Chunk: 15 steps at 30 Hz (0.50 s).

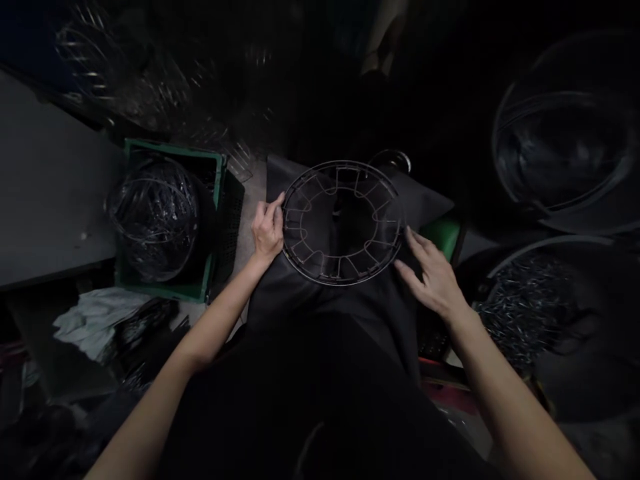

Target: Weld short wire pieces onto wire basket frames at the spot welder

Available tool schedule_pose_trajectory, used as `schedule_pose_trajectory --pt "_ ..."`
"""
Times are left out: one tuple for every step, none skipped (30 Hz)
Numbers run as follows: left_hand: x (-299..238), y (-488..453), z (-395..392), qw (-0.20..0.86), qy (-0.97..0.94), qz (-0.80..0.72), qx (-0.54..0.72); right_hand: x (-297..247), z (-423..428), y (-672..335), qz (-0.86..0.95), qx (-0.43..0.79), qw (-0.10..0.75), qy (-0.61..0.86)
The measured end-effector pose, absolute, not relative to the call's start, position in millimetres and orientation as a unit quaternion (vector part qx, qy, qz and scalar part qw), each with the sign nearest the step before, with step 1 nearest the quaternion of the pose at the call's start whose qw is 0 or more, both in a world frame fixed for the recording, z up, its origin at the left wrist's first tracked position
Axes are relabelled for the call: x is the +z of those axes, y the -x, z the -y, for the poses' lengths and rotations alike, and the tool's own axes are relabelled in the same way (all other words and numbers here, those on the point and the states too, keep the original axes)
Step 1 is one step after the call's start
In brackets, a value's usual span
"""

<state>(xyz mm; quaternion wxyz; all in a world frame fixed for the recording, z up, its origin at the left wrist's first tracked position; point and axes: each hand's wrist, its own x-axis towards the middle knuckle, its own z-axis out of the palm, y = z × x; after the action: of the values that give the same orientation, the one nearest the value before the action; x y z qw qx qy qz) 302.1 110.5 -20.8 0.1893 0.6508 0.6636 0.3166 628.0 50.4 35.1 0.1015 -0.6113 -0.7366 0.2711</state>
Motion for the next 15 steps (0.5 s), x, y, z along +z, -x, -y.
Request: schedule_pose_trajectory --pt "-21 -303 -110 0.189 -0.652 -0.664 0.315 33 -45 -626 0.738 0.269 0.09 0.612" --pt "-22 -303 -110 0.19 -0.653 -0.664 0.312 30 -40 -623 0.736 0.263 0.087 0.618" --pt "-22 -303 -110 0.191 -0.654 -0.664 0.308 27 -37 -619 0.729 0.257 0.089 0.628" --pt "-22 -303 -110 0.193 -0.656 -0.664 0.302 25 -34 -614 0.72 0.253 0.093 0.64" --pt "-23 -303 -110 0.193 -0.66 -0.663 0.297 23 -32 -609 0.709 0.251 0.097 0.652" --pt "-23 -303 -110 0.195 -0.664 -0.66 0.291 22 -31 -604 0.699 0.25 0.099 0.662" --pt "-24 -302 -111 0.198 -0.67 -0.656 0.287 22 -30 -600 0.694 0.251 0.097 0.668" --pt "-25 -301 -111 0.203 -0.675 -0.651 0.283 22 -29 -597 0.693 0.253 0.091 0.669" --pt "-26 -301 -112 0.21 -0.678 -0.647 0.28 23 -29 -595 0.695 0.255 0.084 0.667" --pt "-26 -300 -113 0.217 -0.679 -0.644 0.277 23 -29 -595 0.699 0.258 0.078 0.663" --pt "-27 -299 -113 0.225 -0.679 -0.643 0.274 24 -28 -594 0.702 0.264 0.074 0.658" --pt "-28 -299 -114 0.231 -0.678 -0.643 0.271 25 -28 -594 0.702 0.271 0.072 0.654" --pt "-29 -298 -114 0.234 -0.677 -0.644 0.268 25 -28 -594 0.7 0.279 0.071 0.654" --pt "-29 -298 -114 0.235 -0.677 -0.645 0.266 25 -27 -594 0.695 0.286 0.072 0.656" --pt "-30 -298 -113 0.233 -0.678 -0.645 0.265 25 -27 -593 0.69 0.288 0.073 0.66"
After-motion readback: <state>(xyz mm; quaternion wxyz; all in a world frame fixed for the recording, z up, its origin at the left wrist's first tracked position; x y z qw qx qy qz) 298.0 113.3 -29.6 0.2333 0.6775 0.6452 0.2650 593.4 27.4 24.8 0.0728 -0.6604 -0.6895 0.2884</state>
